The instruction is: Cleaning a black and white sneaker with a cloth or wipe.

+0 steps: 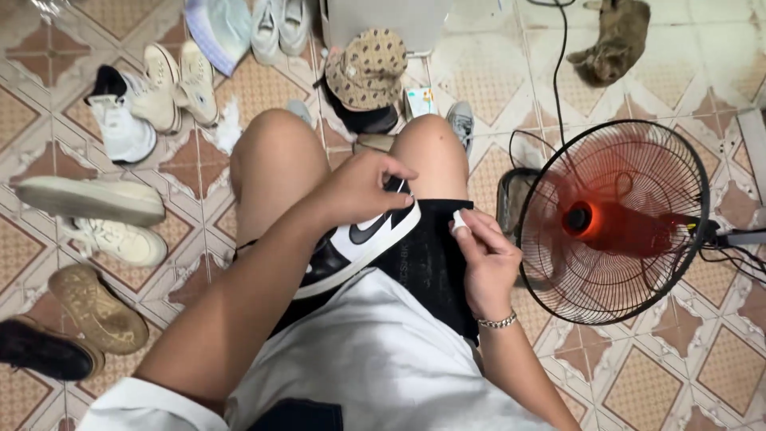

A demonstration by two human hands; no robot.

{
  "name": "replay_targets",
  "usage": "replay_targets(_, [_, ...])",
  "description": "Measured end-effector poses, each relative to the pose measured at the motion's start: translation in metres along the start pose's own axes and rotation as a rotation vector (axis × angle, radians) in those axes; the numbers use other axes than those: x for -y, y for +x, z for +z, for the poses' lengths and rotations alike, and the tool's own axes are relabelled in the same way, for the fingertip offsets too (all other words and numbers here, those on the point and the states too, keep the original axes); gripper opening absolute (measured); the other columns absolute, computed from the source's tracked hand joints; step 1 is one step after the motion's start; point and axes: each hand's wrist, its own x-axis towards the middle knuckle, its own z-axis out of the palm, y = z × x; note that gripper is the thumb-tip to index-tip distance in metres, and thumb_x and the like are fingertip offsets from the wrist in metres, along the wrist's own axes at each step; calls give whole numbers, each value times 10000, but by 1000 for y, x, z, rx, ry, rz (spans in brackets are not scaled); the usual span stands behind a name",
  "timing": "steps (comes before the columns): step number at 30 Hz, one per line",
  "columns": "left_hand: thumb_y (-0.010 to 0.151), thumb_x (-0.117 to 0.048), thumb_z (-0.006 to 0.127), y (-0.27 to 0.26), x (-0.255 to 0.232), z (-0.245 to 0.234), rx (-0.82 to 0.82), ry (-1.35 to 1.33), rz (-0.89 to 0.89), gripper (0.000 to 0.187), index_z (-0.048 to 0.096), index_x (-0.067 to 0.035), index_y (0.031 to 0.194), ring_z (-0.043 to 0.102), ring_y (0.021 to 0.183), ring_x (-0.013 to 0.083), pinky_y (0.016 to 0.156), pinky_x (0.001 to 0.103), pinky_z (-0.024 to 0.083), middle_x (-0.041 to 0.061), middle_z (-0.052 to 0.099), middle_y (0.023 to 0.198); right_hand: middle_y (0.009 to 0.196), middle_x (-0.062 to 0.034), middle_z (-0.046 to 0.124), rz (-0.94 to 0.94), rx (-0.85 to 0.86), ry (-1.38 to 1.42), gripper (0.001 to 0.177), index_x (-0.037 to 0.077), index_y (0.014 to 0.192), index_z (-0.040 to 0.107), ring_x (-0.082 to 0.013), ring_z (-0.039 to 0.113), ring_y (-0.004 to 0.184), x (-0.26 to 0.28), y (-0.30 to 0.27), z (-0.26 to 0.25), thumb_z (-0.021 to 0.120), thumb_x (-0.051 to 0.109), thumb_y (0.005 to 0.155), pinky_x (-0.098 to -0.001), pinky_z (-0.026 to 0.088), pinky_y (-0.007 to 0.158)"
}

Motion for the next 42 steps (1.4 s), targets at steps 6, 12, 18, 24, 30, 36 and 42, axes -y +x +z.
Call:
replay_targets(6, [844, -131, 800, 10, 10, -4, -63, -111, 64, 407, 735, 2, 1223, 609, 746, 115, 651, 280, 510, 137, 776, 955, 1207, -87, 680, -100, 41, -152, 298, -57, 1184, 734, -72, 617, 896, -6, 5, 14, 760, -91, 889, -178, 513, 777])
replay_targets(12, [850, -186, 778, 17, 40, -9, 6, -365, 71, 454, 685, -3, 1254, 716, 940, 128, 814, 278, 582, 111, 784, 1066, 1156, -81, 708, -257, 91, -124, 243, -39, 1160, 744, -95, 640, 943, -16, 8, 35, 773, -57, 919, -205, 527, 827])
replay_targets(18, [832, -236, 829, 23, 50, 2, -100, -224, 235, 418, 748, 26, 1147, 686, 921, 123, 837, 285, 563, 121, 788, 1054, 1087, -116, 733, -512, 138, -362, 164, -15, 1079, 750, -187, 706, 992, 0, 13, 51, 793, -39, 922, -271, 553, 905])
replay_targets(24, [828, -237, 787, 17, 38, -4, -129, -145, 88, 350, 774, -28, 1108, 631, 738, 145, 680, 319, 525, 123, 792, 928, 1019, -126, 704, -571, 164, -504, 169, 5, 1087, 759, -217, 692, 918, 10, 13, 58, 783, -43, 927, -275, 542, 836])
replay_targets(30, [791, -301, 804, 16, 36, 1, -221, 13, 185, 379, 776, -66, 1088, 768, 896, 187, 823, 307, 587, 106, 789, 1037, 1056, -142, 706, -625, 283, -468, 189, 1, 1067, 733, -227, 713, 959, 18, -4, 57, 768, -83, 901, -293, 577, 849])
replay_targets(36, [699, -336, 859, 1, 9, 3, -325, 233, 73, 439, 784, -88, 1054, 720, 1032, 274, 926, 376, 539, 123, 755, 1104, 1054, -150, 713, -645, 454, -478, 230, -22, 1074, 719, -238, 728, 950, 34, -21, 64, 769, -98, 863, -305, 587, 833])
replay_targets(42, [692, -280, 834, 13, 23, 0, -239, 202, 89, 405, 792, -103, 1053, 739, 1040, 239, 932, 342, 562, 104, 763, 1104, 1016, -124, 675, -688, 516, -486, 230, 3, 1073, 703, -218, 694, 904, 38, -19, 74, 739, -129, 888, -301, 569, 782])
